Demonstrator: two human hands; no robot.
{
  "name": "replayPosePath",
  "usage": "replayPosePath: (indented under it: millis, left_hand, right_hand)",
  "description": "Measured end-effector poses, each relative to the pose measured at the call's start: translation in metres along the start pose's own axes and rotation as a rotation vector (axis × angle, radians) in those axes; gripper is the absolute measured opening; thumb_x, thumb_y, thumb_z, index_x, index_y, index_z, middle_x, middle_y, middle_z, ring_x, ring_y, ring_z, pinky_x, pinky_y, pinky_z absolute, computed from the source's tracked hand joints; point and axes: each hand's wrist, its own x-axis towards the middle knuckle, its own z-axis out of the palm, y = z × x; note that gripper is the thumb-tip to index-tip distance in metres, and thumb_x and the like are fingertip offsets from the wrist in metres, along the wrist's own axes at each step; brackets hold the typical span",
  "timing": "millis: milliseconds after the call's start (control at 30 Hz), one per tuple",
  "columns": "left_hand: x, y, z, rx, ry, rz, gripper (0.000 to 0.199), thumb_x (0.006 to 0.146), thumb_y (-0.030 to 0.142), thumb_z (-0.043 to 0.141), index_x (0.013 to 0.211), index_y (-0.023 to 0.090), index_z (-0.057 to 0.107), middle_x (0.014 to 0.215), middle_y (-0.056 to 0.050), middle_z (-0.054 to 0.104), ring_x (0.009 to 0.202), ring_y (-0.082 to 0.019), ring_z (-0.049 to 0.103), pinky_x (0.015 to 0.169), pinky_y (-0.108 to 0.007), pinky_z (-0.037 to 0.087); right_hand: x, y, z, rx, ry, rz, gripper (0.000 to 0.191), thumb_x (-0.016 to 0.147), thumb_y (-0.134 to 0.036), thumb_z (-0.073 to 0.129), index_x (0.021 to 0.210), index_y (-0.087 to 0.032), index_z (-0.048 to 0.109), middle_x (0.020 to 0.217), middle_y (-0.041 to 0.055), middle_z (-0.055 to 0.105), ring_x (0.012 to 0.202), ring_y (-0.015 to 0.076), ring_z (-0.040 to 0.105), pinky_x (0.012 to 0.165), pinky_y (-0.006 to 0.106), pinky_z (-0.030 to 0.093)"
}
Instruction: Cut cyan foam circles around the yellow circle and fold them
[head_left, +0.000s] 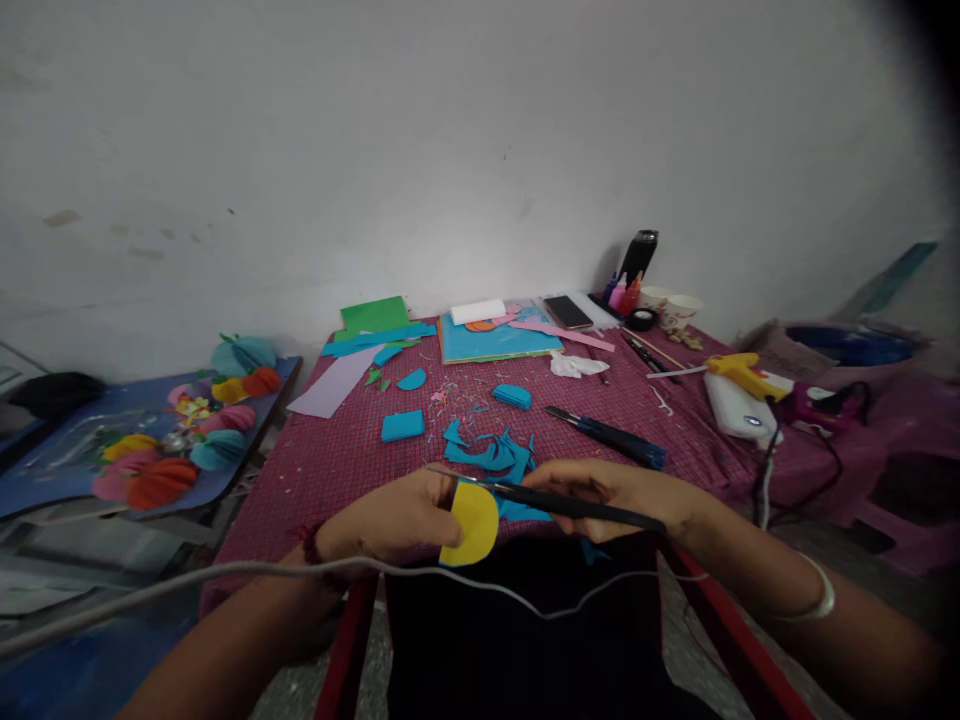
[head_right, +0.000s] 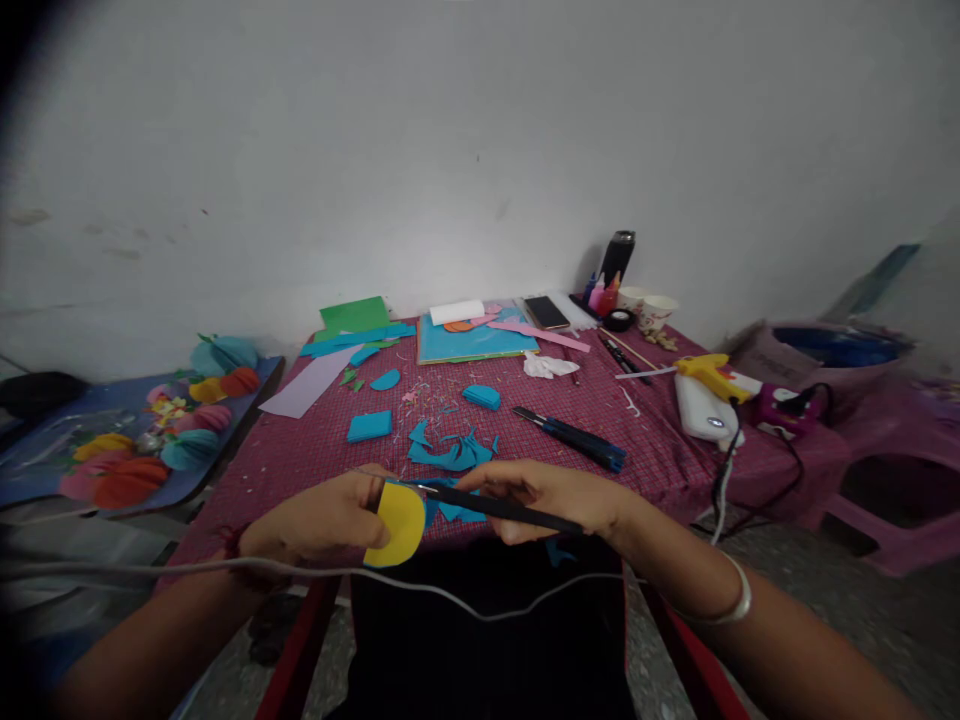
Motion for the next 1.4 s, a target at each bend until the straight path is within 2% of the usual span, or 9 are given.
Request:
replayPosePath:
  millis: [433,733,833,933,1000,1100,1233,1300,1400]
  left_hand:
    - [0.001,-0.003,0.001,-0.029,-0.037,-0.035,0.023,0.055,0.004,0.049,0.068,0.013,0.065,0.063,0.003,0.058,0.056,-0.008,0.047,0.056,-0.02,0.036]
    - [0.007,-0.009,-0.005,0.025,-0.037,0.044,0.023,0.056,0.006,0.051,0.071,0.013,0.066,0.065,0.001,0.06,0.058,-0.009,0.051,0.058,-0.021,0.04]
    - [0.013,-0.015,-0.009,0.139,0.177,0.128,0.022,0.064,0.01,0.053,0.08,0.013,0.068,0.073,-0.002,0.065,0.065,-0.012,0.056,0.065,-0.025,0.044]
    - [0.017,-0.023,-0.015,0.432,0.63,0.327,0.012,0.072,0.017,0.056,0.078,0.015,0.066,0.074,-0.004,0.065,0.069,-0.015,0.057,0.066,-0.028,0.046]
    - [0.016,-0.03,-0.02,0.677,0.892,0.509,0.008,0.075,0.017,0.057,0.076,0.017,0.065,0.078,-0.005,0.065,0.076,-0.017,0.058,0.071,-0.03,0.046]
    - [0.013,-0.038,-0.022,0.908,1.02,0.736,0.015,0.075,0.011,0.057,0.083,0.019,0.067,0.089,-0.007,0.067,0.088,-0.018,0.06,0.083,-0.032,0.046]
    - [0.014,-0.038,-0.014,0.879,0.971,0.772,0.016,0.075,0.011,0.058,0.084,0.019,0.069,0.089,-0.007,0.069,0.087,-0.019,0.062,0.084,-0.032,0.047]
    - [0.019,-0.034,-0.006,0.736,0.909,0.663,0.01,0.076,0.016,0.06,0.08,0.019,0.068,0.082,-0.005,0.069,0.08,-0.018,0.062,0.077,-0.03,0.048]
    - [0.025,-0.031,0.004,0.406,0.782,0.451,0.011,0.074,0.022,0.063,0.082,0.017,0.067,0.076,-0.003,0.068,0.07,-0.016,0.061,0.067,-0.027,0.049]
  right_hand:
    - [-0.002,0.01,-0.002,0.025,0.042,-0.041,0.054,0.073,-0.039,0.072,0.12,-0.018,0.055,0.081,-0.0019,0.052,0.067,0.0088,0.044,0.058,0.02,0.035]
    - [0.007,0.017,-0.005,-0.184,0.161,-0.036,0.048,0.081,-0.041,0.061,0.122,-0.016,0.054,0.092,0.0034,0.061,0.073,0.012,0.053,0.062,0.022,0.041]
    - [0.019,0.036,-0.013,-0.414,0.355,-0.019,0.041,0.081,-0.035,0.061,0.119,-0.019,0.058,0.093,0.0053,0.065,0.076,0.0162,0.058,0.067,0.027,0.044]
    - [0.028,0.061,-0.019,-0.716,0.543,0.016,0.04,0.079,-0.022,0.06,0.119,-0.021,0.06,0.1,0.0095,0.065,0.087,0.0222,0.06,0.077,0.034,0.044]
    - [0.031,0.073,-0.02,-0.871,0.574,0.054,0.045,0.077,-0.016,0.06,0.122,-0.022,0.059,0.104,0.0111,0.064,0.092,0.0247,0.059,0.082,0.038,0.043]
    - [0.032,0.071,-0.015,-0.975,0.581,0.031,0.041,0.079,-0.016,0.058,0.119,-0.021,0.06,0.107,0.0118,0.062,0.096,0.0259,0.057,0.086,0.042,0.042]
    - [0.039,0.04,0.003,-0.759,0.653,-0.193,0.032,0.082,-0.022,0.059,0.115,-0.021,0.059,0.108,0.0093,0.059,0.101,0.0225,0.054,0.09,0.039,0.041]
    - [0.047,0.025,0.014,-0.521,0.637,-0.283,0.036,0.08,-0.027,0.064,0.115,-0.02,0.057,0.105,0.0073,0.059,0.094,0.0192,0.055,0.083,0.035,0.044]
    - [0.062,0.017,0.025,-0.143,0.552,-0.267,0.024,0.078,-0.035,0.066,0.09,-0.016,0.061,0.079,0.0013,0.06,0.07,0.0127,0.054,0.064,0.026,0.043]
